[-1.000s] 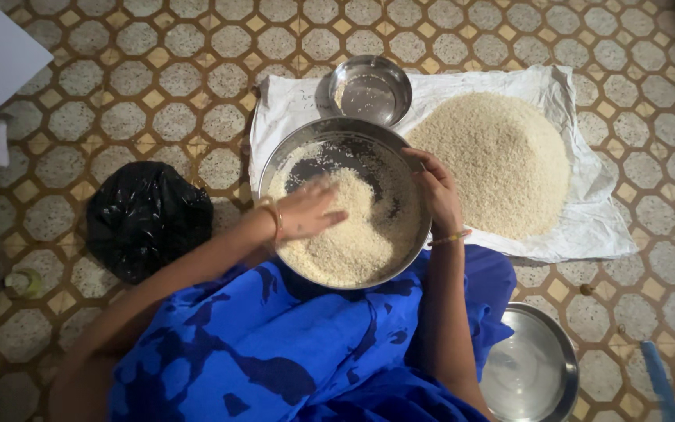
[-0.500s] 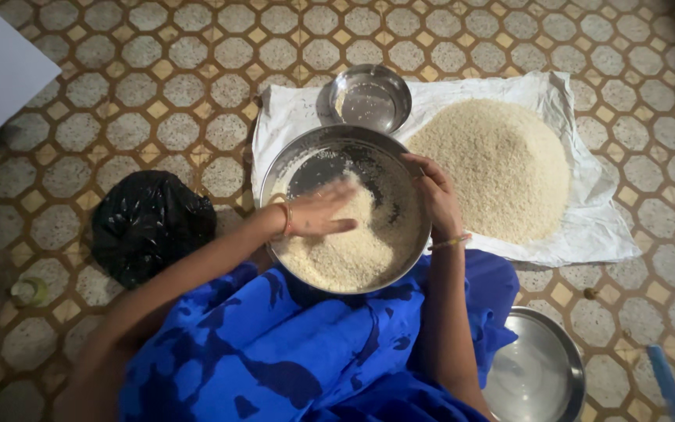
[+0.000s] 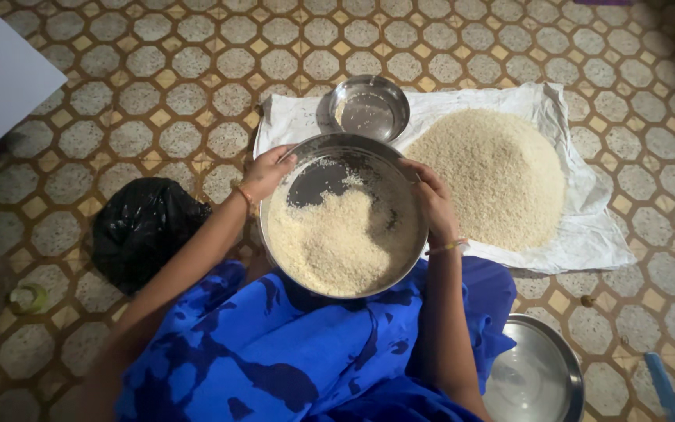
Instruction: The person sits on the floor and sifts rice in a metal bowl, picking out small dark particles by hand and discarding them into a black plastic bag. The person repeatedly shakes the bowl to redistribute the rice and continues removing impurities throughout the clip.
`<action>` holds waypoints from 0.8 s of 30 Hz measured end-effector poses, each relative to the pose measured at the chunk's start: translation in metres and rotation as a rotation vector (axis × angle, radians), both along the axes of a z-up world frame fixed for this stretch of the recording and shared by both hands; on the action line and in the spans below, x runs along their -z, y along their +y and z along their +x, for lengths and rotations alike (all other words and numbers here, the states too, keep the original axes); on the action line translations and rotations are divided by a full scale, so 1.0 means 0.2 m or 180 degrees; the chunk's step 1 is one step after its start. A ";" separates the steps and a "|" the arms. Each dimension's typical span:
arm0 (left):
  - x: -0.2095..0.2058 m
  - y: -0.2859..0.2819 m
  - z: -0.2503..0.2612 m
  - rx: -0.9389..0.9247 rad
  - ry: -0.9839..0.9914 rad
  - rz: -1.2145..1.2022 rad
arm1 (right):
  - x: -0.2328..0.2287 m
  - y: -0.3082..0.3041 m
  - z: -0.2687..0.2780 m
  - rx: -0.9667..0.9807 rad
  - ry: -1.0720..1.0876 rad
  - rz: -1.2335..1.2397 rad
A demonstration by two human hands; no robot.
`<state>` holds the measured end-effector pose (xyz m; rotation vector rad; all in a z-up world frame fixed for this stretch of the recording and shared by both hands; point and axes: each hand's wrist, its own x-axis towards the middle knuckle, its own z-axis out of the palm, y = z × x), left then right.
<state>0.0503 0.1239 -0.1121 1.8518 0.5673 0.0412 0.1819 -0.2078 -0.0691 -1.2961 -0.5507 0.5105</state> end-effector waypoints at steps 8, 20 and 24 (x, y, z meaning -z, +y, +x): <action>0.11 -0.12 -0.15 -0.0617 -0.1202 -0.1197 | -0.02 -0.23 -0.34 0.0883 0.0331 -0.0955; -0.37 0.16 -0.34 -0.0251 -0.0450 -0.1709 | -0.18 -0.09 -0.43 0.0543 0.0005 -0.0880; -0.18 0.15 -0.30 0.0192 -0.0475 -0.2155 | -0.25 -0.15 -0.35 0.0320 -0.0024 -0.1084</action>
